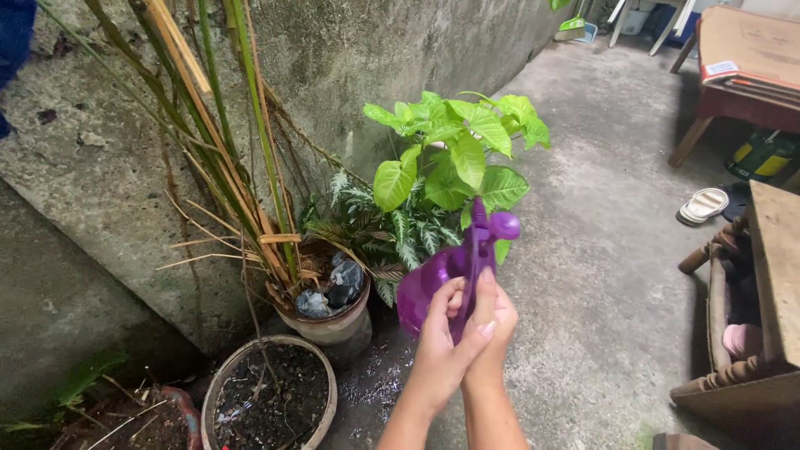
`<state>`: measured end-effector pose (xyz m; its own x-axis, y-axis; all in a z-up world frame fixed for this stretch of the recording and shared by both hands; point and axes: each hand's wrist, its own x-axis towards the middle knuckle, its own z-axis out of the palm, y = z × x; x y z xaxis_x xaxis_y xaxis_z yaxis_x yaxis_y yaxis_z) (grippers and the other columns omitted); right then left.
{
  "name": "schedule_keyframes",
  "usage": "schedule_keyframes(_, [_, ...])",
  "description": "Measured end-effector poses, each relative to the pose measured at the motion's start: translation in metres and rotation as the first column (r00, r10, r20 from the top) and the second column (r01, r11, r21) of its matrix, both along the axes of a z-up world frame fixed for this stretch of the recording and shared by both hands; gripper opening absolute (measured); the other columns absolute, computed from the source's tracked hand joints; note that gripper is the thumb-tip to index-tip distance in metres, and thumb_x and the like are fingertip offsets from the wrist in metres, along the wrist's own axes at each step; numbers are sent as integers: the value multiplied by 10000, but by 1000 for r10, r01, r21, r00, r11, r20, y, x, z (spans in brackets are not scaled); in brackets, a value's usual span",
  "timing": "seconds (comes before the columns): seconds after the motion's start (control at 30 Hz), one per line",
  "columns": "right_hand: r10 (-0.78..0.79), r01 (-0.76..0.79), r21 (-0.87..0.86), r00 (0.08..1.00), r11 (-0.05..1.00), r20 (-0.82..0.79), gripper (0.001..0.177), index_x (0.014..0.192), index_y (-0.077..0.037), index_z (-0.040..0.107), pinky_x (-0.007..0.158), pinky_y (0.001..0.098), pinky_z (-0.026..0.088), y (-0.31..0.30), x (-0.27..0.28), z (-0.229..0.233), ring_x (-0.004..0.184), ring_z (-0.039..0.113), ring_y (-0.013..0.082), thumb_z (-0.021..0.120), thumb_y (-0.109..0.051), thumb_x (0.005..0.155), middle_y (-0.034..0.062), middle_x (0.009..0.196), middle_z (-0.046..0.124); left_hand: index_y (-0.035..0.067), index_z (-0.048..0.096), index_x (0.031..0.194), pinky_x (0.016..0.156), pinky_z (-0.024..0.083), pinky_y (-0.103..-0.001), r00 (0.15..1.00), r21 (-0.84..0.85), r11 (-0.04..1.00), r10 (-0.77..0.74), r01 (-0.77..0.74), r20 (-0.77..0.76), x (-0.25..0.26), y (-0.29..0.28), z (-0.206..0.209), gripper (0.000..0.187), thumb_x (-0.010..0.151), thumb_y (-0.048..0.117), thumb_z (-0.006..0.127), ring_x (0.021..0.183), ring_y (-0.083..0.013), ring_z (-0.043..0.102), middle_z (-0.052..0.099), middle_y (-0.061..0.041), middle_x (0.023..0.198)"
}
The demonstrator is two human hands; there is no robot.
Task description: Watering several potted plants in an outdoor or semi-outdoor walkway using a purple spray bottle.
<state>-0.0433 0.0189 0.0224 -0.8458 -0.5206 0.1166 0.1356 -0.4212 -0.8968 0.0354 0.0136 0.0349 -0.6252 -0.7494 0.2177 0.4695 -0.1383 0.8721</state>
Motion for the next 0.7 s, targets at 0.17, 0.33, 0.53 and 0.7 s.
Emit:
schedule_keyframes(0.17, [-57, 57, 11, 998, 998, 1, 452, 833, -32, 626, 546, 243, 468, 3, 0, 0, 575, 547, 84, 547, -428, 1035, 6, 670, 602, 40, 438, 1455, 1074, 441, -315, 996, -36, 998, -39, 42, 79, -5, -3, -3, 704, 844, 178, 762, 1195, -150, 566, 592, -67, 1262])
schedule_keyframes(0.33, [-146, 144, 85, 989, 986, 18, 469, 822, -26, 638, 539, 245, 475, 6, 4, 4, 560, 559, 89, 536, -437, 1024, 15, 662, 614, 51, 493, 1425, 1022, 476, -301, 989, 27, 996, -92, 89, 117, -7, -4, -2, 656, 835, 172, 756, 1128, -139, 595, 617, -55, 1200])
schedule_keyframes(0.53, [-120, 115, 137, 992, 984, 30, 474, 789, -33, 627, 515, 249, 478, 7, 2, 2, 536, 562, 89, 542, -440, 1018, 14, 645, 618, 61, 536, 1398, 989, 484, -289, 983, 79, 995, -74, 61, 171, -6, -2, -2, 612, 841, 181, 761, 1090, -131, 598, 625, -44, 1169])
schedule_keyframes(0.7, [-65, 60, 117, 997, 991, 38, 462, 779, -49, 637, 501, 249, 461, 5, 0, -7, 521, 550, 90, 543, -431, 1022, 5, 636, 615, 64, 534, 1398, 1000, 483, -293, 980, 110, 994, -49, 28, 191, -5, 2, -3, 610, 844, 189, 756, 1107, -139, 596, 625, -51, 1178])
